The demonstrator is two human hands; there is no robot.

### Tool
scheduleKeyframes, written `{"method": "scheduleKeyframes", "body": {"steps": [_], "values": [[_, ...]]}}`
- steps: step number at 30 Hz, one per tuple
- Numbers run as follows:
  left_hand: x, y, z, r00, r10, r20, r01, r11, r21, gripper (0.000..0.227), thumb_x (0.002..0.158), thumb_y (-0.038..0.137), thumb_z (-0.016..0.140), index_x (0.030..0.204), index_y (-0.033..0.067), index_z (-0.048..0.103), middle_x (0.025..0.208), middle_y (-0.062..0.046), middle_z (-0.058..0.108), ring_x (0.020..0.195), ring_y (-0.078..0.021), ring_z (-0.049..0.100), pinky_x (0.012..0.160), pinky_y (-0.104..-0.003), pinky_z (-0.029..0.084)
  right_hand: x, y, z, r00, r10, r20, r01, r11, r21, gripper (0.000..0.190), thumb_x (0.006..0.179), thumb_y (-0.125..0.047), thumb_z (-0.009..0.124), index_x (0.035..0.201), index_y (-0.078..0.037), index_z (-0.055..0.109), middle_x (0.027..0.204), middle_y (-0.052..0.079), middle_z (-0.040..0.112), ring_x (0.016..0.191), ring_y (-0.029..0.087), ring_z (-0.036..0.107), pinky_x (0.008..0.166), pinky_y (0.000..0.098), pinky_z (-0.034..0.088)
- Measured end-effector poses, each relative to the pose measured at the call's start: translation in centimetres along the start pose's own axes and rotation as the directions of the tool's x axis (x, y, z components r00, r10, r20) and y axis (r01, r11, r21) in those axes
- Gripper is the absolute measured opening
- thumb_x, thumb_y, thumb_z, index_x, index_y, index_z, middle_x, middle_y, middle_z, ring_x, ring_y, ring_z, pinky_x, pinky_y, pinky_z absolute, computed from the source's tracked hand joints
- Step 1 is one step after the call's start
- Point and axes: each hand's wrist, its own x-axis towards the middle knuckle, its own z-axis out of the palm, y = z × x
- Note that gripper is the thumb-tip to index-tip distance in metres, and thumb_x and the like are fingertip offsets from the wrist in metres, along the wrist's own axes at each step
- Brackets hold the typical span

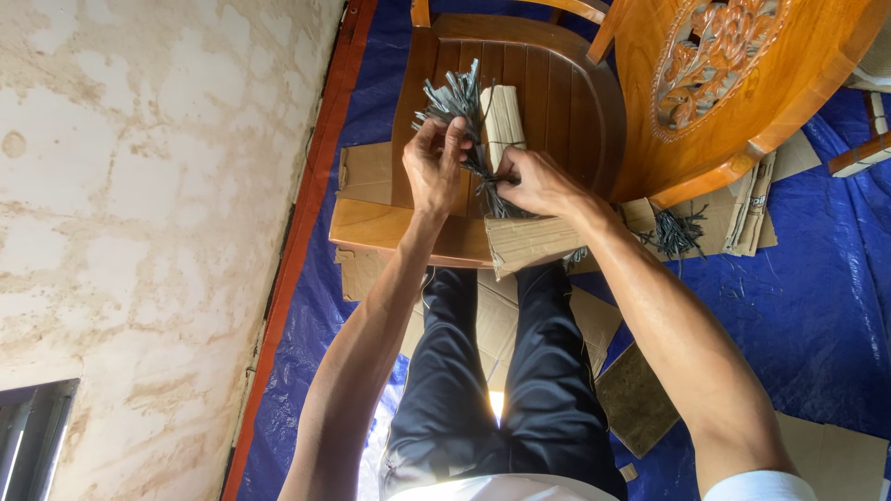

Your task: Tying bundles of synthetic material onto a wooden chair part using a hook tool and string.

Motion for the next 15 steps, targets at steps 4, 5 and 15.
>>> {"method": "scheduleKeyframes", "body": {"steps": [4,5,15], "values": [[-0.2,0.3,0.1,0.999,0.012,0.032,-0.009,0.993,-0.114,0.025,0.101,0.028,0.066,0.107,0.0054,0.075,0.089,-0.003,0.076,0.077,-0.008,0.073,0.065,-0.023,0.062,0.2,0.1,-0.2,0.999,0.009,0.044,-0.021,0.96,0.278,0.035,0.084,-0.011,0.07,0.114,-0.002,0.056,0.114,0.018,0.072,0.107,0.029,0.07,0.099,0.0467,0.055],[-0.2,0.0,0.1,1.0,0.011,0.021,-0.008,0.992,-0.129,0.026,0.102,0.027,0.066,0.112,0.0053,0.075,0.092,-0.004,0.077,0.08,-0.0084,0.073,0.067,-0.024,0.063,0.1,-0.3,-0.3,0.998,0.02,0.057,-0.035,0.961,0.274,0.041,0.083,-0.017,0.074,0.118,-0.004,0.056,0.116,0.017,0.07,0.108,0.03,0.067,0.099,0.0474,0.053],[-0.6,0.7,-0.2,0.988,0.079,-0.131,-0.076,0.997,0.032,0.026,0.102,0.023,0.067,0.123,0.0093,0.076,0.1,-0.006,0.073,0.083,-0.0081,0.071,0.067,-0.023,0.064,0.3,0.1,0.1,0.998,0.051,-0.021,-0.05,0.998,0.033,0.031,0.097,-0.038,0.066,0.108,-0.01,0.073,0.084,0.009,0.073,0.078,0.022,0.07,0.083,0.047,0.058]]}}
